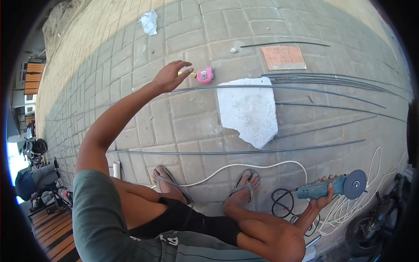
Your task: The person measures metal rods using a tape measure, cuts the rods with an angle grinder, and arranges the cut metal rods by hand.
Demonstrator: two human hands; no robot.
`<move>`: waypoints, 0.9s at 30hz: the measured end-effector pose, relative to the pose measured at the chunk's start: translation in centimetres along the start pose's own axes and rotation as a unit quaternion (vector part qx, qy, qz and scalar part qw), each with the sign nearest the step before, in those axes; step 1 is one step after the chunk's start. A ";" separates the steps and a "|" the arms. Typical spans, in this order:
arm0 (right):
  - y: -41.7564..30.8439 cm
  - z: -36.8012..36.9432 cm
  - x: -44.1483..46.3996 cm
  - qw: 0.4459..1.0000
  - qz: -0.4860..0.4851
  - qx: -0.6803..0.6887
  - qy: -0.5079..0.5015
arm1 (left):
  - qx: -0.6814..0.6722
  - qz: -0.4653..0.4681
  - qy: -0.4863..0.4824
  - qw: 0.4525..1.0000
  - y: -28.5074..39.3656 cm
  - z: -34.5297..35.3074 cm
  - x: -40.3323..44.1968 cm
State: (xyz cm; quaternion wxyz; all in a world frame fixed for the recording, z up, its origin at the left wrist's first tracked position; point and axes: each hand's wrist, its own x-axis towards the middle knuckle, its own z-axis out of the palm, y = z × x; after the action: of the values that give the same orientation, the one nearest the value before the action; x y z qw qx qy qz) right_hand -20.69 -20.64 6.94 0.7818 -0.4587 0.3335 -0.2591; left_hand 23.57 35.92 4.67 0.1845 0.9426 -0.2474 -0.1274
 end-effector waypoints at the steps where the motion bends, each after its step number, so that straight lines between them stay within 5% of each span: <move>1: 0.0 0.3 0.2 1.000 0.021 0.002 -0.007 | 0.017 -0.061 -0.030 0.998 -3.3 -0.6 -4.0; 3: 0.9 -1.4 2.5 0.999 0.048 0.002 -0.027 | 0.014 -0.176 -0.075 0.981 -7.6 -1.5 -12.1; 5: 3.2 1.5 4.0 0.996 0.077 -0.029 -0.041 | 0.090 -0.097 -0.092 0.987 -12.2 -1.0 -17.5; 8: 4.9 4.0 3.7 0.994 0.087 -0.057 -0.037 | 0.096 -0.107 -0.042 0.989 -16.3 1.0 -18.6; 14: 4.8 2.7 4.0 0.995 0.081 -0.055 -0.035 | 0.098 -0.041 -0.063 0.992 -16.2 -1.4 -17.5; 18: 2.5 -2.1 4.2 0.997 0.060 0.013 -0.048 | 0.126 0.015 -0.046 0.991 -11.9 -3.2 -15.8; 23: -0.5 3.5 0.2 0.994 -0.047 0.089 0.035 | 0.081 0.126 -0.010 0.989 0.2 0.9 -7.4; 27: -2.1 1.1 0.0 0.991 -0.092 0.084 0.050 | 0.054 0.210 0.067 0.974 14.3 4.8 2.5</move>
State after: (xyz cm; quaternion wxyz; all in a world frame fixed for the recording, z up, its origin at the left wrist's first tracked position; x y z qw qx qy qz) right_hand -20.01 -20.98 9.19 0.7728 -0.4068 0.3054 -0.3795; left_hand 18.04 21.67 5.84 0.1719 0.8844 -0.4338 -0.0083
